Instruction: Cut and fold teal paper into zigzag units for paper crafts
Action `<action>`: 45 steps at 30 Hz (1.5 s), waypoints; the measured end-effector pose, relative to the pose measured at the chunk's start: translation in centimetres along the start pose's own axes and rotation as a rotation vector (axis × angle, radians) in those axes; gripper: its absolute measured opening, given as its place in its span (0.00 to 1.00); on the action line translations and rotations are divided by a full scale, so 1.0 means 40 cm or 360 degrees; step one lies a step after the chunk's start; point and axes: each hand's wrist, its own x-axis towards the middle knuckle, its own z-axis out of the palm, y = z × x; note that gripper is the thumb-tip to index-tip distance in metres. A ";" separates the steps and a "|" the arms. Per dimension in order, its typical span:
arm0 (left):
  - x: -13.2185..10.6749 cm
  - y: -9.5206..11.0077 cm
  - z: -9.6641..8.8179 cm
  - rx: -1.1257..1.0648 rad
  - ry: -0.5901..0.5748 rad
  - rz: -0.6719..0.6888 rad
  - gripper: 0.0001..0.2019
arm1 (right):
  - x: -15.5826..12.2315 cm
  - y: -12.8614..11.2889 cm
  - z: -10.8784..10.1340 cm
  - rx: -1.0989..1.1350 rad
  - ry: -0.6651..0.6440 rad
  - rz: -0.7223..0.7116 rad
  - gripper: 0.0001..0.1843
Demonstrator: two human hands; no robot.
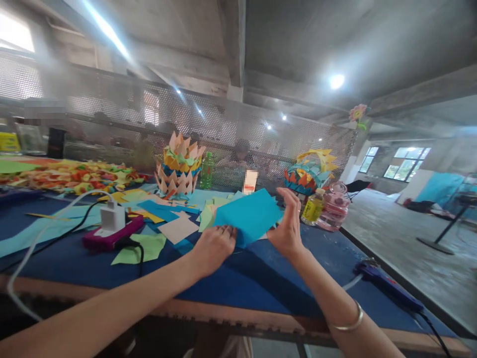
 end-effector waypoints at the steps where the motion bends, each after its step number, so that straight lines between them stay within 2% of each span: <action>1: -0.017 0.009 -0.001 0.0126 -0.0052 0.0079 0.19 | -0.006 -0.002 -0.018 -0.0027 -0.0203 -0.0105 0.45; 3: -0.045 0.021 -0.004 0.0308 -0.0127 0.0205 0.19 | -0.026 0.002 -0.053 -0.0056 -0.0661 -0.0324 0.42; 5: -0.065 0.027 -0.010 0.0388 -0.0145 0.0301 0.20 | -0.054 0.015 -0.083 -0.0055 -0.0932 -0.0444 0.34; 8: -0.084 0.029 -0.024 0.0354 -0.0141 0.0423 0.23 | -0.104 0.041 -0.117 0.0023 -0.1129 -0.0487 0.26; 11: -0.098 0.029 -0.041 0.0249 -0.0173 0.0476 0.24 | -0.147 0.057 -0.136 0.0148 -0.1230 -0.0400 0.22; 17: -0.111 0.026 -0.054 0.0012 -0.0268 0.0422 0.24 | -0.168 0.032 -0.158 0.0415 -0.1335 -0.0073 0.22; 21: -0.100 0.019 -0.066 -0.0095 -0.0483 0.0255 0.21 | -0.157 0.005 -0.169 0.0531 -0.1375 0.0248 0.25; 23: -0.086 0.017 -0.082 -0.0113 -0.0596 0.0204 0.20 | -0.152 -0.004 -0.170 0.0604 -0.1397 0.0404 0.20; 26: -0.047 0.008 -0.115 -0.0131 -0.0714 0.0126 0.17 | -0.143 -0.010 -0.162 0.0630 -0.1403 0.0700 0.16; 31: 0.073 -0.040 -0.148 -0.0277 -0.0984 0.0135 0.10 | -0.130 0.012 -0.121 0.0686 -0.1260 0.1059 0.19; 35: 0.178 -0.099 -0.122 -0.0577 -0.1325 0.0111 0.18 | -0.133 0.046 -0.084 0.0744 -0.1231 0.1293 0.24; 37: 0.213 -0.125 -0.092 -0.0675 -0.1408 0.0092 0.19 | -0.135 0.059 -0.074 0.0697 -0.1262 0.1353 0.25; 41: 0.237 -0.158 -0.035 -0.0800 -0.1504 0.0116 0.16 | -0.132 0.075 -0.061 0.0511 -0.1295 0.1330 0.27; 45: 0.234 -0.160 -0.026 -0.0831 -0.1521 0.0092 0.14 | -0.124 0.081 -0.049 0.0226 -0.1355 0.1208 0.25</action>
